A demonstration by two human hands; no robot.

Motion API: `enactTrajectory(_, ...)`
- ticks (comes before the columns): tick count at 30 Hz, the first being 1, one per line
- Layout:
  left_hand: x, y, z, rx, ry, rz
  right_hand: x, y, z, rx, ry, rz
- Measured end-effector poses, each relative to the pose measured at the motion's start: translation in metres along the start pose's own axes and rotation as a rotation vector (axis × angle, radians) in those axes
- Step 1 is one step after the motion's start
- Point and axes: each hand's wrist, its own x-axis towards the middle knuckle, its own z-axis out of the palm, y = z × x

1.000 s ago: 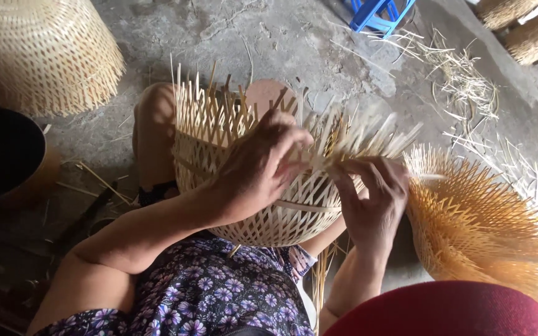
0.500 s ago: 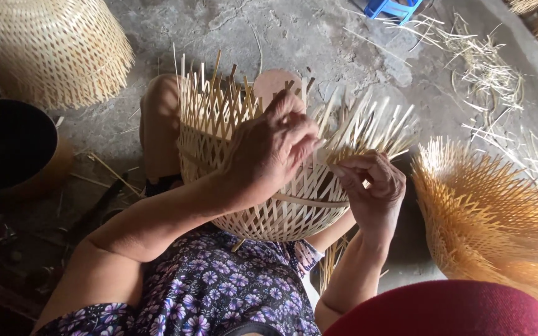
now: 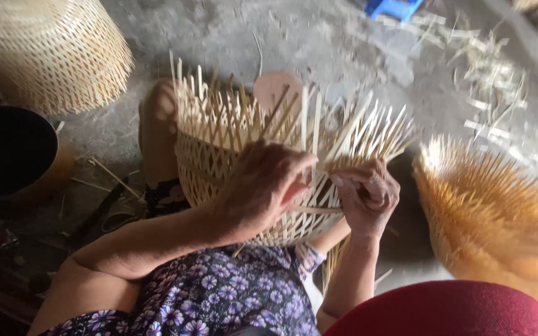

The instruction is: The person weaves a bamboo basket by hand, interlacing thin bamboo strips through the vertical spokes of the frame. They rotate the basket while tucking and pulling the strands to secure the weave.

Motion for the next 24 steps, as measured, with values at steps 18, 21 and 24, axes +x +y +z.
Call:
enactTrajectory(18,-0.057,0.032,-0.013,-0.294,-0.141,-0.028,0.016,-0.019,0.001,-0.061,-0.002,-0.046)
enactTrajectory(21,-0.054,0.055,-0.037,-0.344,-0.258,-0.098,0.013,-0.022,0.002,-0.057,-0.023,-0.026)
enactTrajectory(24,-0.056,0.061,-0.040,-0.364,-0.298,-0.122,0.015,-0.023,0.004,-0.066,-0.015,-0.055)
